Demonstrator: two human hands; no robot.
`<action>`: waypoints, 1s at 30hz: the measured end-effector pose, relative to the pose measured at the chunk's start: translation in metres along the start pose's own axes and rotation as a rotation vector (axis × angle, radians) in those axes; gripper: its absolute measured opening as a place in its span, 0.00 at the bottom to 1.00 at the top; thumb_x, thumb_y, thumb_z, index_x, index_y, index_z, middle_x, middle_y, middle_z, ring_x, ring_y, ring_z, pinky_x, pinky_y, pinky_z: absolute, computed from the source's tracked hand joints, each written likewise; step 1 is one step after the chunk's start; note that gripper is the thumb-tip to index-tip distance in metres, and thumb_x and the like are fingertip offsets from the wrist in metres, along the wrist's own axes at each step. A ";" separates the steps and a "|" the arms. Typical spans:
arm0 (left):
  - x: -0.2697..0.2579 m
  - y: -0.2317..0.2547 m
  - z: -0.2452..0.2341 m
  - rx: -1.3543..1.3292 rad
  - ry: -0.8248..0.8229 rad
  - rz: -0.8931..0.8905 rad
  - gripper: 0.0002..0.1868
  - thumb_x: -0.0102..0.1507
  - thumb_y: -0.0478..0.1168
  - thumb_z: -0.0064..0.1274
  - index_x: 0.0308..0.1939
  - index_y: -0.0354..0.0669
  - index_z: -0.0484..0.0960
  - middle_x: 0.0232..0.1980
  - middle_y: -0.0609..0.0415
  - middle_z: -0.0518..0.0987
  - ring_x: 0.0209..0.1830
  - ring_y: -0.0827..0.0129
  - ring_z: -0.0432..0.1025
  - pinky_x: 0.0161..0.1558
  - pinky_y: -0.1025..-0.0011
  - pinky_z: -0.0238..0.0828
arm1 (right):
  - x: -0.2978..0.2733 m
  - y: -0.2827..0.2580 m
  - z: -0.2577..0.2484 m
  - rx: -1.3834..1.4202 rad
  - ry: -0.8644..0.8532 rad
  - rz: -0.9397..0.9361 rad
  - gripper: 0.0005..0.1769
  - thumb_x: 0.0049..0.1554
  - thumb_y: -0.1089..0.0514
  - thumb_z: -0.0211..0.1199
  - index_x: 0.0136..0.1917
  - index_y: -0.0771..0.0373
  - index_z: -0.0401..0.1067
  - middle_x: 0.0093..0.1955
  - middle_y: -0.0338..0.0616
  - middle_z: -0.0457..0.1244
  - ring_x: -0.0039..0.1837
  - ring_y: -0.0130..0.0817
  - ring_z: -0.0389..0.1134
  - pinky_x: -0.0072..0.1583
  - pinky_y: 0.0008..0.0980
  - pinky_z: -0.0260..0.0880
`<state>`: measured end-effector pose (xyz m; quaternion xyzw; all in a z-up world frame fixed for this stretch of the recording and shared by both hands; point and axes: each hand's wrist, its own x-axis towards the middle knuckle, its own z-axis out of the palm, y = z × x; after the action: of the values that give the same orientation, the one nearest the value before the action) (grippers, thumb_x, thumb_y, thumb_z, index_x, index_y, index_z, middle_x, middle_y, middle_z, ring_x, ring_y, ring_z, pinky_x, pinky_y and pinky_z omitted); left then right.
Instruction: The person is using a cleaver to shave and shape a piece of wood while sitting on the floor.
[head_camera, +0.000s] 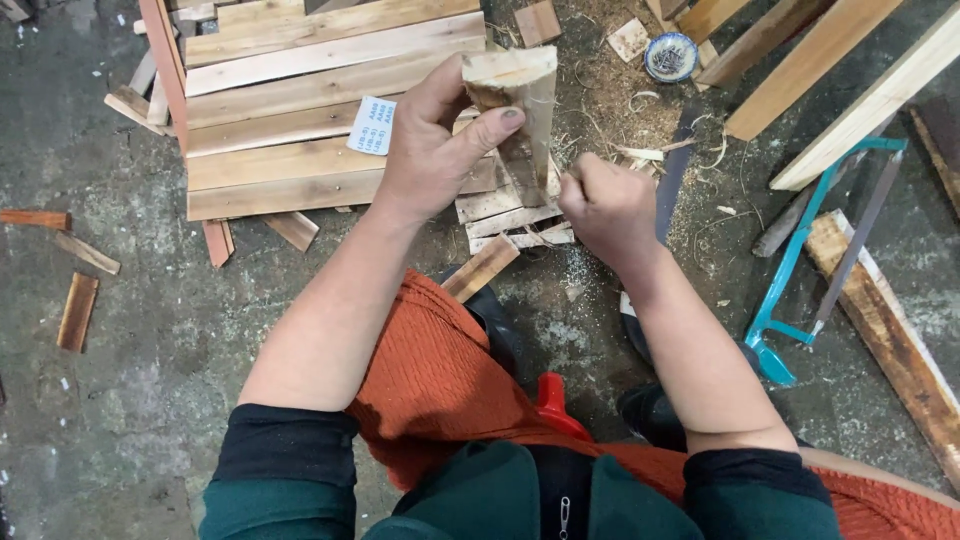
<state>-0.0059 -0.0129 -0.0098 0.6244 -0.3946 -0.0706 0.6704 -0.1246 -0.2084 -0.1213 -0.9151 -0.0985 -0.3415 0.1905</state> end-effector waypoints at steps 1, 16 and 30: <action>0.000 0.000 0.000 -0.008 0.009 -0.009 0.17 0.68 0.41 0.62 0.59 0.47 0.78 0.54 0.59 0.81 0.55 0.71 0.76 0.60 0.71 0.78 | -0.008 0.005 0.001 0.070 -0.031 0.057 0.15 0.59 0.73 0.53 0.32 0.60 0.62 0.25 0.33 0.52 0.26 0.22 0.52 0.25 0.23 0.46; 0.000 0.009 0.012 0.172 0.008 0.069 0.15 0.69 0.43 0.59 0.57 0.43 0.78 0.48 0.61 0.79 0.50 0.73 0.73 0.56 0.72 0.72 | 0.035 -0.021 -0.005 0.031 0.131 0.115 0.09 0.56 0.68 0.58 0.38 0.60 0.61 0.32 0.37 0.54 0.32 0.29 0.53 0.32 0.32 0.55; -0.005 -0.003 0.013 0.206 0.020 0.016 0.21 0.69 0.46 0.59 0.65 0.50 0.75 0.62 0.51 0.79 0.62 0.62 0.74 0.64 0.63 0.76 | 0.073 -0.057 -0.082 0.386 0.117 0.221 0.08 0.65 0.62 0.50 0.44 0.67 0.65 0.37 0.43 0.58 0.37 0.32 0.56 0.37 0.30 0.57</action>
<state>-0.0167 -0.0207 -0.0158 0.6875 -0.3983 -0.0179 0.6069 -0.1357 -0.1870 -0.0002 -0.8455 -0.0498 -0.3460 0.4036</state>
